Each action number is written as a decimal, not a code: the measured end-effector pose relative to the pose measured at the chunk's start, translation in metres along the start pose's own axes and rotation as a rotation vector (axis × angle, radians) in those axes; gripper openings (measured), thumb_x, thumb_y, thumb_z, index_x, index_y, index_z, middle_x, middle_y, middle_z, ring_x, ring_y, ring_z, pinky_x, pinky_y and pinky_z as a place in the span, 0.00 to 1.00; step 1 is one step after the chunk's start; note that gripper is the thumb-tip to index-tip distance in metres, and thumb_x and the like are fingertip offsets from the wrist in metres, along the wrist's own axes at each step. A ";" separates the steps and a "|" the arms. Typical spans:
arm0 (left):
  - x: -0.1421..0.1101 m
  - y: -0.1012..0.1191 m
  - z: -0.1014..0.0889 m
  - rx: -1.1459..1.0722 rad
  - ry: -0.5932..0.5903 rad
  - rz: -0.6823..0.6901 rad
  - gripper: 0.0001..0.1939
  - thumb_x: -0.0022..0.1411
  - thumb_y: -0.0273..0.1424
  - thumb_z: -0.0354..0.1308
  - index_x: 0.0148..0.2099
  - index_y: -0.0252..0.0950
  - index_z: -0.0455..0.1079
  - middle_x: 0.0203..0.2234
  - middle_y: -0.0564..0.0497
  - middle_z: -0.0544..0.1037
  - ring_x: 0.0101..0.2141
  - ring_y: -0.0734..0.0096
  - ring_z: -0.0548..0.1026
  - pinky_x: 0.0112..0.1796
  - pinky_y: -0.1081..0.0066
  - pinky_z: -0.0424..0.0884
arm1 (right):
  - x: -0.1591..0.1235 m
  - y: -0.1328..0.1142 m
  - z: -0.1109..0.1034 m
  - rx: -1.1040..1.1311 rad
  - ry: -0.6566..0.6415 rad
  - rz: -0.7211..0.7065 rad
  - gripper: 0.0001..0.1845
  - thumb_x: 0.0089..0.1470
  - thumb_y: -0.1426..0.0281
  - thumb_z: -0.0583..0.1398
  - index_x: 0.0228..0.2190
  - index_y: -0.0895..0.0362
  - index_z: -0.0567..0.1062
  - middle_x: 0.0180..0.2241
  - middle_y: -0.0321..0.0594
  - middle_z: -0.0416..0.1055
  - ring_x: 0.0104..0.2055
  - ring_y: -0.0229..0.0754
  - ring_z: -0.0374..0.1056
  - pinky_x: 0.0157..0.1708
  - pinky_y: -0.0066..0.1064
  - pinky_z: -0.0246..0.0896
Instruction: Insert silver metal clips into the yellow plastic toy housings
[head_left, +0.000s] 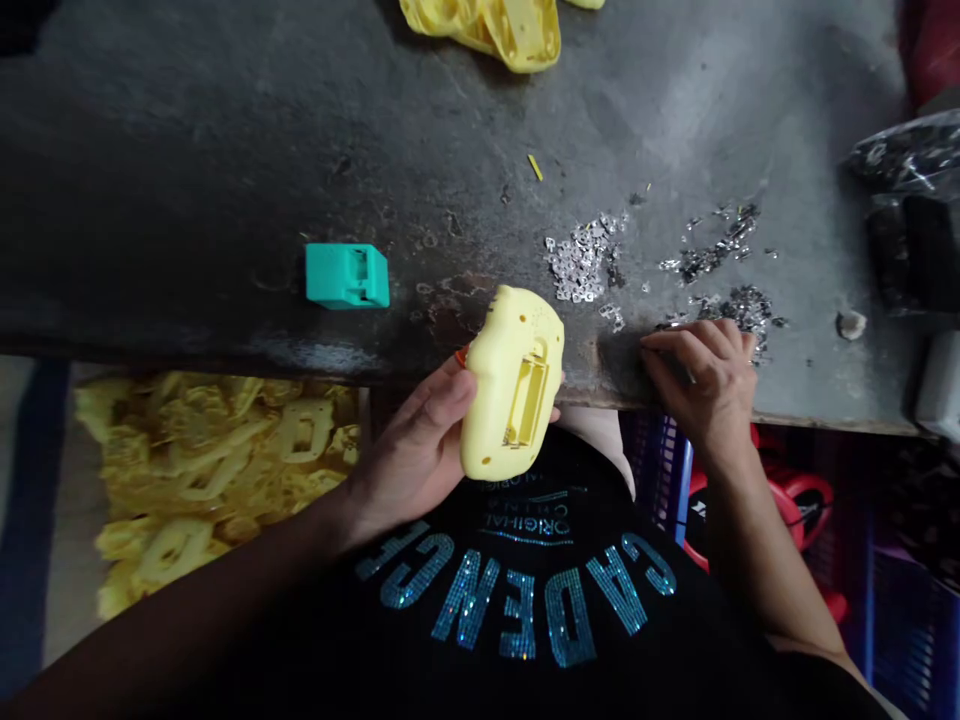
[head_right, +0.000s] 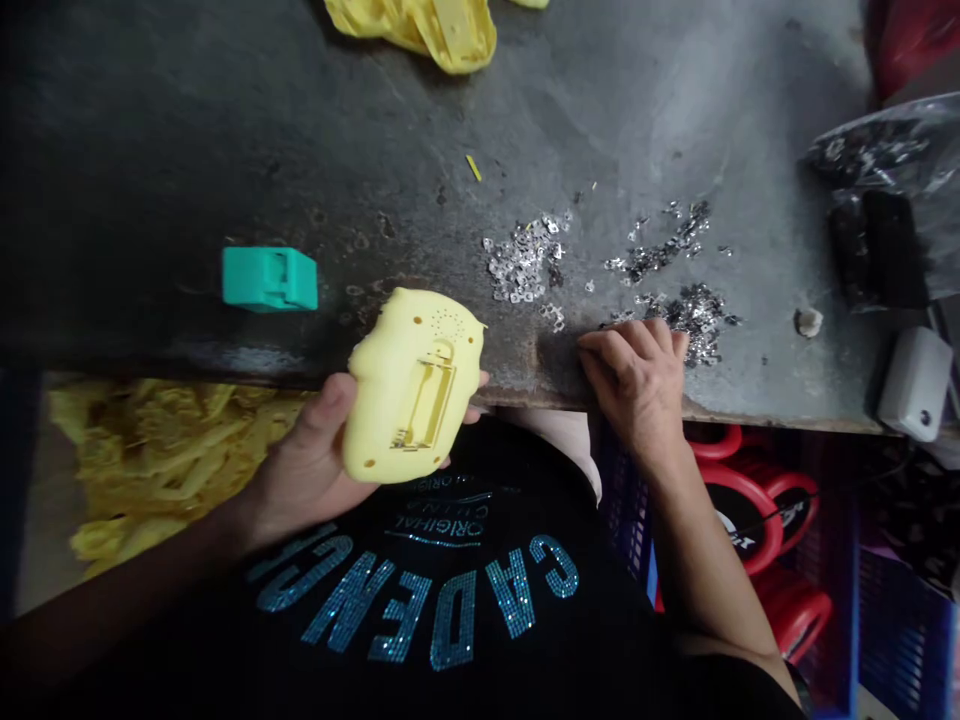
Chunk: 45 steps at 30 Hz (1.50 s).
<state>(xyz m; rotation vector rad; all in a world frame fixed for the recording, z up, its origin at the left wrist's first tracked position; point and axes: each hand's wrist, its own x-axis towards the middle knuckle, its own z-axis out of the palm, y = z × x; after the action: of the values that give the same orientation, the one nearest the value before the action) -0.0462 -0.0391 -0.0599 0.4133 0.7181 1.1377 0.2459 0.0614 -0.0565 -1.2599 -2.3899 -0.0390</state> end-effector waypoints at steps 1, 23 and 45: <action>0.000 0.000 0.001 0.012 -0.012 0.000 0.37 0.71 0.60 0.70 0.71 0.44 0.81 0.59 0.44 0.90 0.49 0.51 0.91 0.40 0.66 0.86 | 0.003 -0.001 0.002 -0.003 0.000 -0.003 0.07 0.76 0.65 0.64 0.43 0.47 0.83 0.40 0.39 0.83 0.45 0.52 0.73 0.48 0.48 0.59; 0.012 -0.011 0.022 -0.182 -0.235 -0.250 0.37 0.73 0.59 0.69 0.70 0.38 0.75 0.48 0.43 0.89 0.41 0.56 0.88 0.36 0.67 0.82 | 0.037 -0.043 -0.046 0.471 -0.107 -0.389 0.10 0.71 0.72 0.71 0.51 0.47 0.82 0.43 0.39 0.87 0.40 0.48 0.82 0.45 0.45 0.78; 0.009 -0.017 0.028 -0.154 -0.240 -0.246 0.40 0.70 0.62 0.70 0.70 0.40 0.76 0.58 0.37 0.88 0.46 0.51 0.90 0.35 0.66 0.83 | 0.005 -0.052 -0.048 0.381 0.074 -0.269 0.22 0.68 0.80 0.70 0.57 0.47 0.82 0.48 0.39 0.89 0.45 0.49 0.82 0.47 0.46 0.78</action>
<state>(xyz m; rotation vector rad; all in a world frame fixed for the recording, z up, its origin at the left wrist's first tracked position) -0.0132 -0.0359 -0.0536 0.3147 0.4530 0.8858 0.2201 0.0246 -0.0020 -0.7476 -2.3424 0.2710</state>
